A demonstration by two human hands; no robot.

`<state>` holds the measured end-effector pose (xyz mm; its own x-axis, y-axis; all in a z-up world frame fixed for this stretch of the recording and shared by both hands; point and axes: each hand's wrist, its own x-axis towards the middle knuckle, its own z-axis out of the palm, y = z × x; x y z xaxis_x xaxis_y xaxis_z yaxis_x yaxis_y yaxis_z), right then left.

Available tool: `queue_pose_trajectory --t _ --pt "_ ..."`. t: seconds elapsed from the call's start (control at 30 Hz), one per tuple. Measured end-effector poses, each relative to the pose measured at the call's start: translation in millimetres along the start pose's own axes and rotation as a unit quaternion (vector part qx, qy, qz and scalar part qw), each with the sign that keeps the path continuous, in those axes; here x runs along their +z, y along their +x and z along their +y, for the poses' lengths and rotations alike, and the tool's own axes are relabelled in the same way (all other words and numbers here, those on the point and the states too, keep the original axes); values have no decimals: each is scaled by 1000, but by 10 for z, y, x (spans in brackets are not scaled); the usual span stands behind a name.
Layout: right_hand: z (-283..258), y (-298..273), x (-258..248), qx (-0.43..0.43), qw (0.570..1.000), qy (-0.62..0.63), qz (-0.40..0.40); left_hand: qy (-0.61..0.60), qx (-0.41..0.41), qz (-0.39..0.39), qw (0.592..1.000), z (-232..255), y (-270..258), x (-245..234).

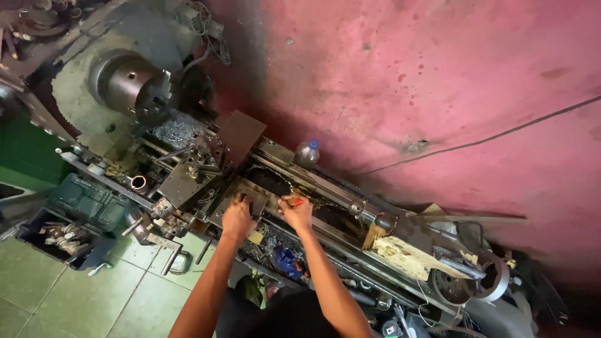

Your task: The person operates a metal lathe, using a brush to clean metal shavings from the chuck and bed while the machine runs. They also adjust the tool post and clear debris from the work area.

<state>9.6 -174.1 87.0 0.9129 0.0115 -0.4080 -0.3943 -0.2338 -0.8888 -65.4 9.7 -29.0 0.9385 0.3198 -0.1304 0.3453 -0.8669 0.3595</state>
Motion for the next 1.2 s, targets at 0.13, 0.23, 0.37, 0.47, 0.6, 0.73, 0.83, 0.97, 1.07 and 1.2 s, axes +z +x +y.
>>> queue_pose_trajectory --t 0.13,0.23,0.37,0.47,0.6,0.73,0.83,0.97,1.07,1.2 --pt "-29 -29 -182 38 997 -59 16 5 2 13 1000 -87 47 164" --pt "-104 -27 -443 -15 982 -184 41 59 -11 21 998 -134 87 383" --pt "-305 -103 -436 -14 952 -305 18 40 5 10 999 -150 79 342" --pt "-209 -158 -193 -9 979 -203 -2 33 16 6 999 35 -7 -41" --pt "40 -98 -21 14 996 85 -7 13 15 1 1000 192 -33 -355" --pt "84 -175 -249 -7 1000 16 18 24 5 0 1000 281 -62 -501" --pt "200 -81 -420 -50 995 -48 69 30 24 -7 999 158 -50 -270" --pt "139 -291 -390 -102 962 -234 99 -1 3 -36 999 178 -85 -274" --pt "242 -384 -225 -171 962 -188 101 8 4 -35 999 240 -137 -387" --pt "352 -272 -43 -162 981 108 17 1 27 -14 1000 369 -197 -683"
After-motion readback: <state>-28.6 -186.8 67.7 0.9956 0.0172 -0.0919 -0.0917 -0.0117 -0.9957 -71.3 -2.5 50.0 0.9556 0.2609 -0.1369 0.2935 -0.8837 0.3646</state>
